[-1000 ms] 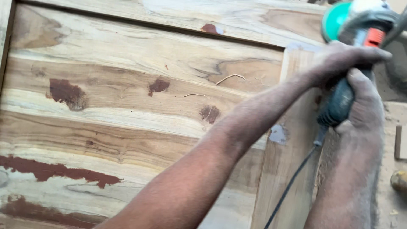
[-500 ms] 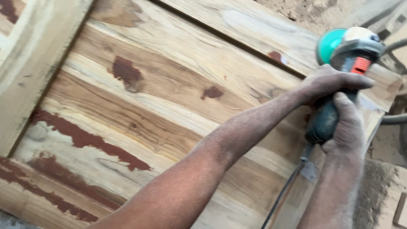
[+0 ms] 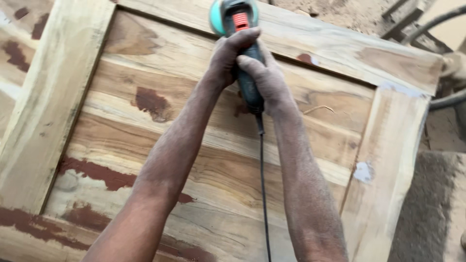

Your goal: The person uses an electric orbital sander to smooth the surface of a large wooden panel. The sander is moved systematically across the wood, removing rough patches and creating a uniform finish.

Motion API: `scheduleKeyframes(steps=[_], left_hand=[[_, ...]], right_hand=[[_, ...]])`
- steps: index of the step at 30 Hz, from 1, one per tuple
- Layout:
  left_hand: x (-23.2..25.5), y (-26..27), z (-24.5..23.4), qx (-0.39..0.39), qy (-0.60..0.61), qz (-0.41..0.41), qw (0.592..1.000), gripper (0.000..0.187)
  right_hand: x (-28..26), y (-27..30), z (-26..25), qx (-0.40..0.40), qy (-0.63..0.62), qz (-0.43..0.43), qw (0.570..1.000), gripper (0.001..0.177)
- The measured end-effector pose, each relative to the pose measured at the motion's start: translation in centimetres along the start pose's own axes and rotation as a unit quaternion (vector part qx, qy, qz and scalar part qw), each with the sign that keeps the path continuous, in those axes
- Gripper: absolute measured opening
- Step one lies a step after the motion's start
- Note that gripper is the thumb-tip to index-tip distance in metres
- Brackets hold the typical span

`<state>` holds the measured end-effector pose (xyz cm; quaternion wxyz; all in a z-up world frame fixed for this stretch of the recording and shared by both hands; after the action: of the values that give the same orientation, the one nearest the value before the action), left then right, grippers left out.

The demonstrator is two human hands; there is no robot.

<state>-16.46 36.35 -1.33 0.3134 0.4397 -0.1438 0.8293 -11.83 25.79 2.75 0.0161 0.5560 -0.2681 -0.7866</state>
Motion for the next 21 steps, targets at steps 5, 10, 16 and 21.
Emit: scheduleKeyframes(steps=[5, 10, 16, 21], left_hand=[[-2.3, 3.8, 5.0, -0.018, -0.004, -0.021, 1.0, 0.042], [-9.1, 7.1, 13.7, -0.081, -0.025, -0.061, 0.995, 0.051], [-16.2, 10.2, 22.7, -0.133, -0.117, -0.124, 0.976, 0.059], [-19.5, 10.6, 28.2, -0.182, -0.121, -0.135, 0.966, 0.065]], right_hand=[[-0.4, 5.6, -3.2, 0.052, 0.052, -0.018, 0.997, 0.082], [0.9, 13.4, -10.1, 0.109, -0.017, -0.027, 0.994, 0.077], [3.0, 20.6, -18.2, 0.199, -0.059, 0.018, 0.978, 0.07], [2.7, 23.7, -21.8, 0.221, -0.081, -0.009, 0.972, 0.073]])
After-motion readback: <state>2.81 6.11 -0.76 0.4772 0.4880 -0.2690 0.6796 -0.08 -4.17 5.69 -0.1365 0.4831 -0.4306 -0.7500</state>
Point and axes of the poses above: each hand's wrist, its own y-axis away from the middle knuckle, its own z-axis out of the palm, x = y × z, the point moved 9 cm from there along -y, towards the middle knuckle, and after that the axes turned 11 degrees about z, right-handed, at the moved point
